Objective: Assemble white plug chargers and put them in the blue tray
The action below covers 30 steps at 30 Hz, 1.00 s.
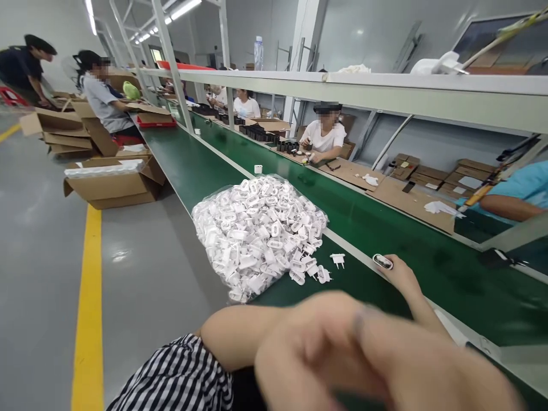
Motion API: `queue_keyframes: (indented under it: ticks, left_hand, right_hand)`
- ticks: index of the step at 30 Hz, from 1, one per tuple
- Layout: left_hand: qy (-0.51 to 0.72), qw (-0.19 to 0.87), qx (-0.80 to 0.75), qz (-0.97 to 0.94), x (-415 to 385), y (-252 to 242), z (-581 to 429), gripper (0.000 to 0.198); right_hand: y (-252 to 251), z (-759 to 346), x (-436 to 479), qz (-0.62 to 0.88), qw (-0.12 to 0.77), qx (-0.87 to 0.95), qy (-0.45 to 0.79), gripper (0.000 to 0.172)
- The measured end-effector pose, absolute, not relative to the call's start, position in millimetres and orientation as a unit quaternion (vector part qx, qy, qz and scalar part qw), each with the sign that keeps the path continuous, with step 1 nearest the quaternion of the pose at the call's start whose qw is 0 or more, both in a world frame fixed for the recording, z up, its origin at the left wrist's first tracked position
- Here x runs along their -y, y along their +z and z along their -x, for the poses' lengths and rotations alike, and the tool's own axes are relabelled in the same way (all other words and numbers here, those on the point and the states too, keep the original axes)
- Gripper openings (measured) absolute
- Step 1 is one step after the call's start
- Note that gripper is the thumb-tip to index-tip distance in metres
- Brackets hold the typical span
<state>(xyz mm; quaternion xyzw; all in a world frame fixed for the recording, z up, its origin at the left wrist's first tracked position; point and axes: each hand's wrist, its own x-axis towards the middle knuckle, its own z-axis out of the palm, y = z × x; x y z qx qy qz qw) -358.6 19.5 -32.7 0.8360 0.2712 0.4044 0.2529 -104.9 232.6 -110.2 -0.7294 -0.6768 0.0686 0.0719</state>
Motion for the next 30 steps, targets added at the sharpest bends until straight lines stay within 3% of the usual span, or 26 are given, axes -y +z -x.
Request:
queue_keyframes:
  ticks: [2,4,7,9,16,24,28,30]
  left_hand:
    - [0.43,0.261,-0.261,-0.824,-55,-39,369,0.027]
    - [0.427,0.24,-0.363,-0.793,-99,-60,372,0.024]
    - [0.217,0.15,-0.595,-0.759,-149,-106,367,0.03]
    - [0.156,0.141,-0.615,-0.76,-163,-132,361,0.032]
    - [0.119,0.092,-0.627,-0.764,-158,-144,340,0.036]
    - [0.095,0.068,-0.417,-0.901,-156,-146,321,0.035]
    - [0.157,0.068,-0.432,-0.886,-155,-148,315,0.024]
    - [0.23,0.121,-0.433,-0.863,-152,-145,308,0.026]
  right_hand:
    - [-115,100,-207,0.705,0.081,0.701,0.07,0.031]
    - [-121,97,-181,0.676,0.083,0.726,0.1,0.031]
    - [-131,103,-144,0.626,0.099,0.754,0.172,0.032]
    - [-135,111,-126,0.602,0.108,0.765,0.2,0.034]
    - [-125,114,-99,0.592,0.091,0.756,0.264,0.063]
    - [-113,114,-91,0.611,0.269,0.713,0.213,0.035]
    - [-114,126,-98,0.636,0.335,0.647,0.255,0.03]
    - [-114,132,-105,0.628,0.37,0.618,0.296,0.033]
